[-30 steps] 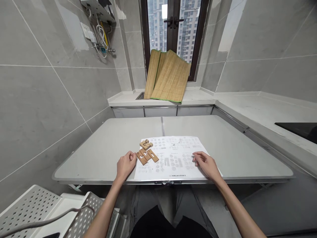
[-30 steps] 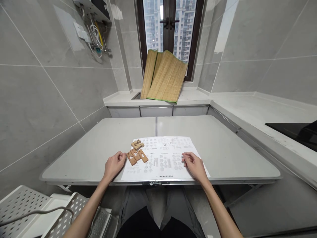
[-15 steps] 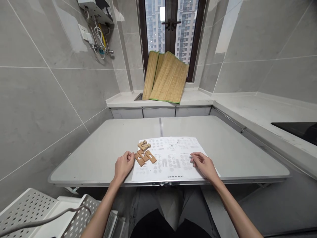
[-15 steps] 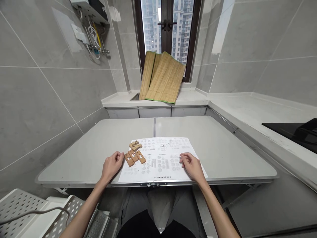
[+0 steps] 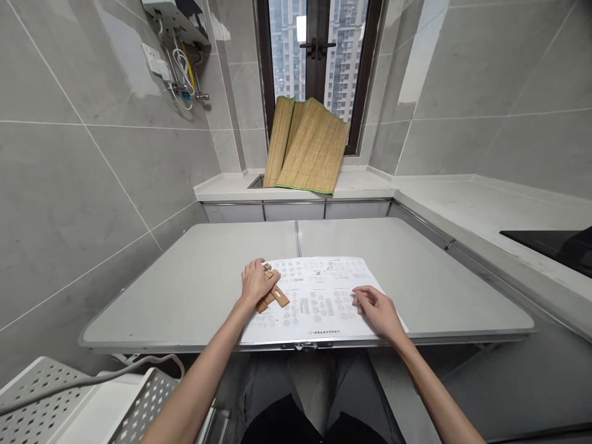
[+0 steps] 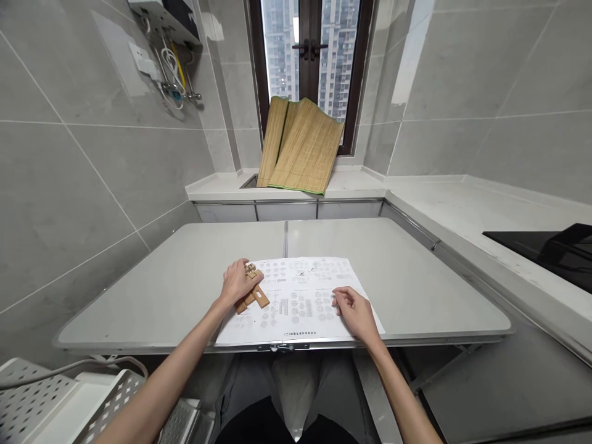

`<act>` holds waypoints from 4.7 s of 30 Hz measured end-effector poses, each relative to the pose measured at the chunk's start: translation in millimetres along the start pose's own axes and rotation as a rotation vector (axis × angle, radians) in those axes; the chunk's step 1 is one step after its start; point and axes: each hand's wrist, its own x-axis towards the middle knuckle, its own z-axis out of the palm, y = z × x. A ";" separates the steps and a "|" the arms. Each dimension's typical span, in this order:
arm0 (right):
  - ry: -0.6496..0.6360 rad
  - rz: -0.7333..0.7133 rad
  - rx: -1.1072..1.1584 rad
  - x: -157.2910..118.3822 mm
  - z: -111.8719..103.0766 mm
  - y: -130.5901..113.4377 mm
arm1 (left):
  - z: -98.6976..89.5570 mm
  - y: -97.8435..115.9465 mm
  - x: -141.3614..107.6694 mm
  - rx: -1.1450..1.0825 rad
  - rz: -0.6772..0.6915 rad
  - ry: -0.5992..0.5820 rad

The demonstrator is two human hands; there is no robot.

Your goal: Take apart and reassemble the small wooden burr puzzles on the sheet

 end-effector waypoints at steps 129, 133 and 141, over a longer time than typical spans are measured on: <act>-0.251 -0.319 -0.290 -16.0 44.8 -31.6 | 36.7 80.7 -92.2 -0.898 0.088 -0.268; -0.242 -0.263 -0.228 -17.1 44.7 -29.8 | 33.3 83.5 -93.4 -0.832 0.096 -0.250; -0.210 -0.213 -0.100 -14.9 41.8 -27.7 | 31.6 83.0 -93.8 -0.736 0.128 -0.228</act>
